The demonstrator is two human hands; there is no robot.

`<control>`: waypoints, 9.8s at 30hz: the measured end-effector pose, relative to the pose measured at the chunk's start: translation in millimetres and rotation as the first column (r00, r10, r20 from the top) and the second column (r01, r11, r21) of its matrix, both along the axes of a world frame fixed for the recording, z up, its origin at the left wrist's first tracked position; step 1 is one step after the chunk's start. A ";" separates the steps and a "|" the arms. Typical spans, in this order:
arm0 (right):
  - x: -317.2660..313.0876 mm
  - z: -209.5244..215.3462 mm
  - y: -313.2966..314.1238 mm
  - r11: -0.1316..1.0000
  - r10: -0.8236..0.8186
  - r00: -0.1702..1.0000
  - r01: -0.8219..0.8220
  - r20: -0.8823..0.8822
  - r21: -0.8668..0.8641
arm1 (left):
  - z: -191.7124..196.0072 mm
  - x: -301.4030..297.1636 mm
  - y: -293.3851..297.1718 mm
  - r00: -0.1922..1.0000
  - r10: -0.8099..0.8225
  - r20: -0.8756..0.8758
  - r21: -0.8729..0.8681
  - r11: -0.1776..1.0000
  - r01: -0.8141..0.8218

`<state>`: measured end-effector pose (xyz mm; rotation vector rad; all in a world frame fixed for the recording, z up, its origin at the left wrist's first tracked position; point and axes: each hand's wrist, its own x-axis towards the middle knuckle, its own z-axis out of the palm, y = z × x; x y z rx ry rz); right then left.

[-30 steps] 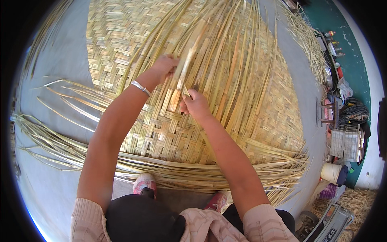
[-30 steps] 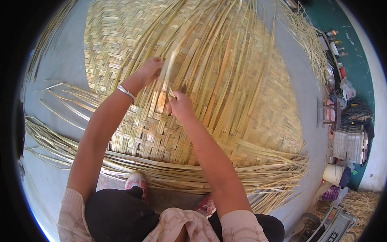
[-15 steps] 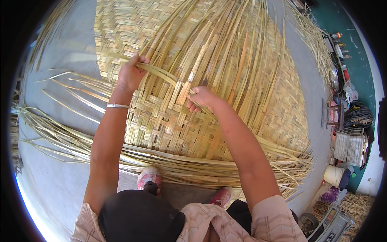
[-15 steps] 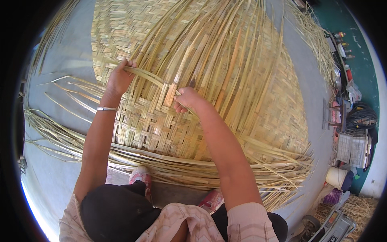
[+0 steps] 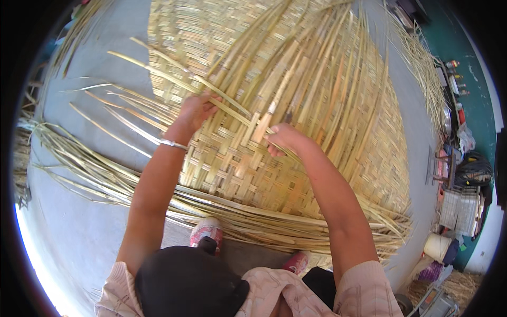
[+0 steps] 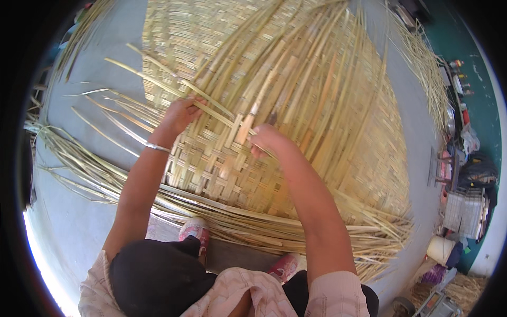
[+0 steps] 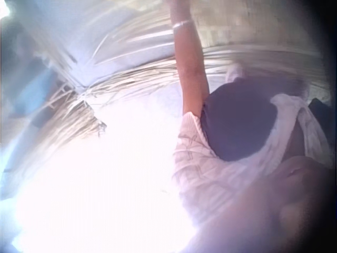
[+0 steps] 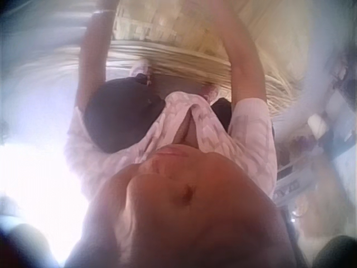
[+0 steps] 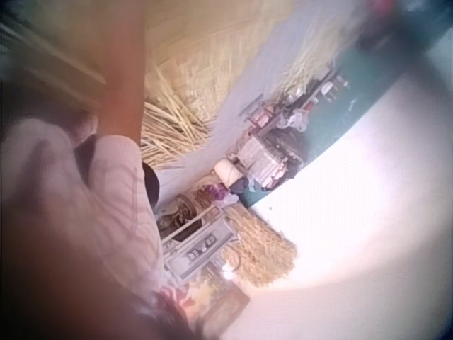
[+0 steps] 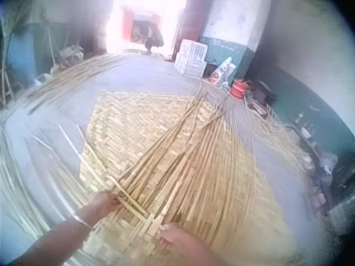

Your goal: The person weaves a large flat basket by hand, interlacing long dried palm strips in an over-under pattern. They repeatedly pull new strips through the weave and press them down to tighten the structure.

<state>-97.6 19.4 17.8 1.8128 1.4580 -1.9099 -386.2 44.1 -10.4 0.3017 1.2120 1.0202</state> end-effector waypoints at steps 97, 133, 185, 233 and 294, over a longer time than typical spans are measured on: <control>-111.4 -1.8 -37.1 0.625 -0.428 0.903 0.261 0.043 0.736 | 30.7 18.0 58.3 0.518 -0.643 -0.564 -0.031 0.643 0.765; -101.5 -2.5 -24.2 0.715 -0.119 0.976 -0.045 0.185 0.698 | 13.3 13.0 20.2 0.797 -0.600 0.074 0.257 0.784 0.566; -122.3 -0.9 -35.3 0.667 -0.092 0.930 -0.208 0.357 0.715 | 7.8 -48.3 -19.8 0.722 -0.009 -0.692 0.085 0.992 0.094; -185.3 -28.4 11.1 0.658 -0.466 0.880 0.415 -0.093 0.628 | 13.0 -40.6 28.3 0.880 -0.349 -0.323 0.021 0.927 0.375; -100.5 -36.5 -81.0 0.129 0.052 0.780 -0.625 0.624 0.770 | 45.3 -88.0 54.6 -0.312 -0.450 -0.837 -0.436 0.204 0.876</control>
